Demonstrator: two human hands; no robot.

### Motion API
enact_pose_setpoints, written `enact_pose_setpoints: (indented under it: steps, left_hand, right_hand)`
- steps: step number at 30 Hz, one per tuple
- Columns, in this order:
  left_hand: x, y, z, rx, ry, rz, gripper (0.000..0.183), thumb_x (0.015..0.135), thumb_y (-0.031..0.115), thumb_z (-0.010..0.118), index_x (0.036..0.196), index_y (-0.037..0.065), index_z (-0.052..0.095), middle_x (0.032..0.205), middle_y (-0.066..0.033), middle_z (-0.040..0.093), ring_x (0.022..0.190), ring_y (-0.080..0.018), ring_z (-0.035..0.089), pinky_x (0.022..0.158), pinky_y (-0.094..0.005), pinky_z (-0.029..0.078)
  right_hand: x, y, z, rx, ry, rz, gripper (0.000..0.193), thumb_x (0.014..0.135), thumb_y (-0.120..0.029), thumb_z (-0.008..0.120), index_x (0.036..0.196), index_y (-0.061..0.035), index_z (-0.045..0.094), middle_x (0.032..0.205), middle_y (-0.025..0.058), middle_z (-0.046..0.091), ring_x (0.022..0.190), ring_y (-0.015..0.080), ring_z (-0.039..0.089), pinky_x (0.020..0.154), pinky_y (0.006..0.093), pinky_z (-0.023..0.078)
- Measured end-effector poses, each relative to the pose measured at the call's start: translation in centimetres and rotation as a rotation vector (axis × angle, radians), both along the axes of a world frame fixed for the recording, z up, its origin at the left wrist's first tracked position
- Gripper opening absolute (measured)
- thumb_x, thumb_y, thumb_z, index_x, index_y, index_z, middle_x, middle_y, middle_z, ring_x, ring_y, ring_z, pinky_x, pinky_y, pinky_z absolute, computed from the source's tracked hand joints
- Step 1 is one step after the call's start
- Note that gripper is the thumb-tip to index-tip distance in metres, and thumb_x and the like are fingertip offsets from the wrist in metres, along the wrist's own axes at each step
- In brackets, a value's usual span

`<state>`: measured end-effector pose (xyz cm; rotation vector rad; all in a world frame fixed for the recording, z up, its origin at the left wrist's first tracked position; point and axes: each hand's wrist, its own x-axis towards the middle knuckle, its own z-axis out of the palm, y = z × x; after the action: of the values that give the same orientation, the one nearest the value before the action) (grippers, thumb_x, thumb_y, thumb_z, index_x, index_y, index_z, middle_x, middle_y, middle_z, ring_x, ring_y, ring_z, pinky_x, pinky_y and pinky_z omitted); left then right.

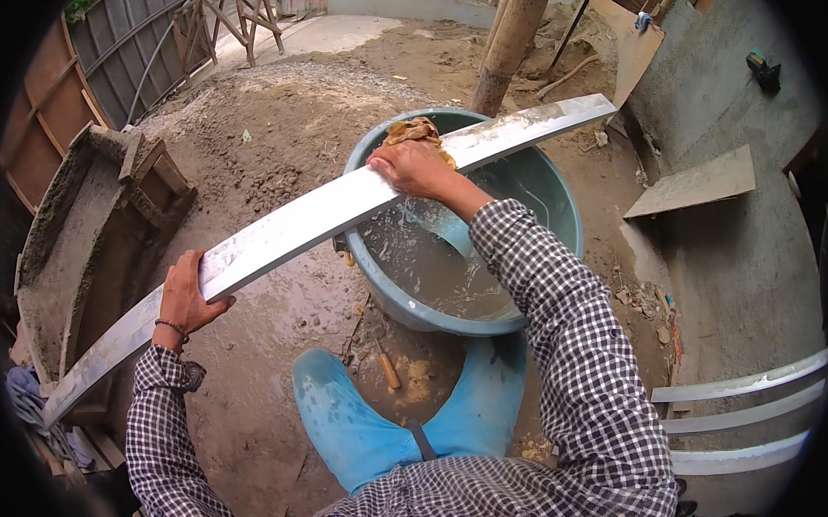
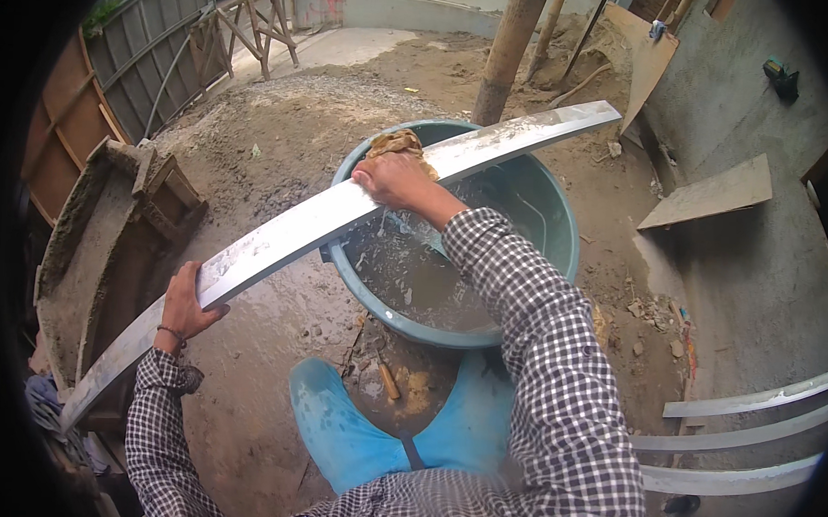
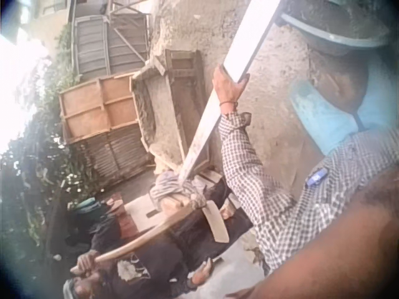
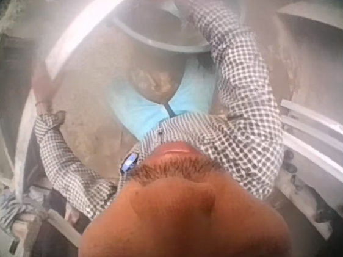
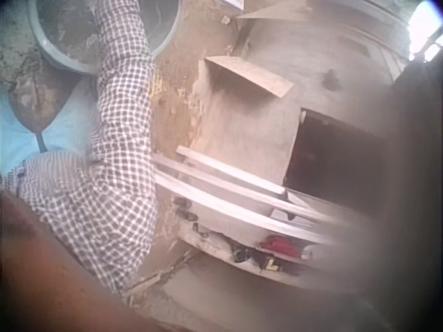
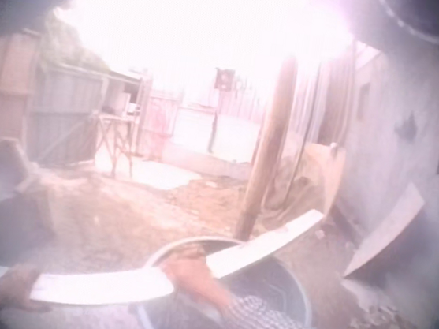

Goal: The person cleans a long metal strip by scraping it with a trowel and wiping it with a cloth while using water from a bucket. The person repeatedly dips the cloth in water and scrubs the strip's surface, then places the cleaned strip aside.

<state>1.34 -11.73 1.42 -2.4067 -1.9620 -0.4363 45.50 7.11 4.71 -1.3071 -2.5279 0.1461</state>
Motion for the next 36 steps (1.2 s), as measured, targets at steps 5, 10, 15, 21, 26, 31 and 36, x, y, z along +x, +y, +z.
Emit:
enact_pose_setpoints:
  steps: [5, 10, 15, 21, 26, 31, 36]
  left_hand:
    - [0.6, 0.1, 0.0, -0.050, 0.012, 0.017, 0.082, 0.067, 0.043, 0.086, 0.130, 0.002, 0.054, 0.116, -0.0192, 0.061, 0.108, -0.0376, 0.060, 0.097, -0.0471, 0.046]
    - [0.8, 1.5, -0.3, -0.003, 0.028, -0.047, 0.086, 0.071, 0.048, 0.085, 0.134, 0.000, 0.053, 0.122, -0.0216, 0.060, 0.113, -0.0379, 0.059, 0.100, -0.0457, 0.045]
    - [0.8, 0.8, -0.2, -0.069, 0.033, 0.004, 0.089, 0.071, 0.049, 0.085, 0.136, -0.002, 0.052, 0.123, -0.0220, 0.060, 0.116, -0.0376, 0.059, 0.101, -0.0459, 0.045]
    - [0.0, 1.7, 0.0, -0.016, 0.063, -0.041, 0.086, 0.074, 0.051, 0.083, 0.133, -0.005, 0.054, 0.128, -0.0239, 0.062, 0.120, -0.0385, 0.060, 0.102, -0.0457, 0.047]
    - [-1.1, 0.6, -0.7, -0.078, 0.065, 0.010, 0.090, 0.076, 0.056, 0.080, 0.139, -0.002, 0.052, 0.131, -0.0212, 0.061, 0.122, -0.0343, 0.061, 0.102, -0.0448, 0.046]
    - [-0.5, 0.0, -1.4, -0.022, 0.027, 0.012, 0.084, 0.076, 0.056, 0.080, 0.133, -0.001, 0.055, 0.122, -0.0188, 0.063, 0.114, -0.0333, 0.062, 0.098, -0.0450, 0.047]
    - [-1.7, -0.3, -1.8, -0.044, 0.040, 0.005, 0.082, 0.075, 0.054, 0.081, 0.130, -0.002, 0.056, 0.118, -0.0207, 0.065, 0.110, -0.0337, 0.065, 0.098, -0.0447, 0.050]
  right_hand:
    - [5.3, 1.8, -0.4, 0.225, 0.405, 0.110, 0.030, 0.097, -0.006, 0.057, 0.125, -0.0053, 0.070, 0.120, 0.0152, 0.071, 0.109, 0.0315, 0.071, 0.099, 0.0437, 0.055]
    - [15.3, 3.9, -0.3, 0.139, 0.190, -0.276, 0.032, 0.108, -0.036, 0.050, 0.129, -0.0165, 0.065, 0.129, 0.0109, 0.071, 0.121, 0.0309, 0.066, 0.117, 0.0518, 0.035]
    - [11.7, 6.4, 0.9, 0.175, 0.111, -0.154, 0.028, 0.106, -0.031, 0.051, 0.107, -0.0057, 0.062, 0.107, 0.0187, 0.070, 0.109, 0.0371, 0.066, 0.102, 0.0518, 0.044]
    - [-5.4, 0.6, -1.0, 0.156, 0.139, 0.256, 0.020, 0.102, -0.023, 0.054, 0.106, -0.0048, 0.063, 0.100, 0.0188, 0.065, 0.100, 0.0377, 0.063, 0.092, 0.0498, 0.047]
    - [1.0, 2.6, -1.3, 0.159, 0.077, 0.209, 0.025, 0.107, -0.021, 0.047, 0.116, -0.0070, 0.065, 0.117, 0.0154, 0.067, 0.119, 0.0362, 0.063, 0.120, 0.0528, 0.033]
    - [19.5, 11.5, -1.8, 0.171, 0.003, -0.193, 0.035, 0.114, -0.033, 0.038, 0.123, -0.0117, 0.064, 0.122, 0.0088, 0.069, 0.119, 0.0366, 0.065, 0.120, 0.0630, 0.024]
    - [18.7, 11.8, -3.7, 0.161, 0.245, -0.203, 0.029, 0.110, -0.025, 0.041, 0.110, -0.0050, 0.062, 0.093, 0.0133, 0.064, 0.087, 0.0295, 0.064, 0.085, 0.0409, 0.049]
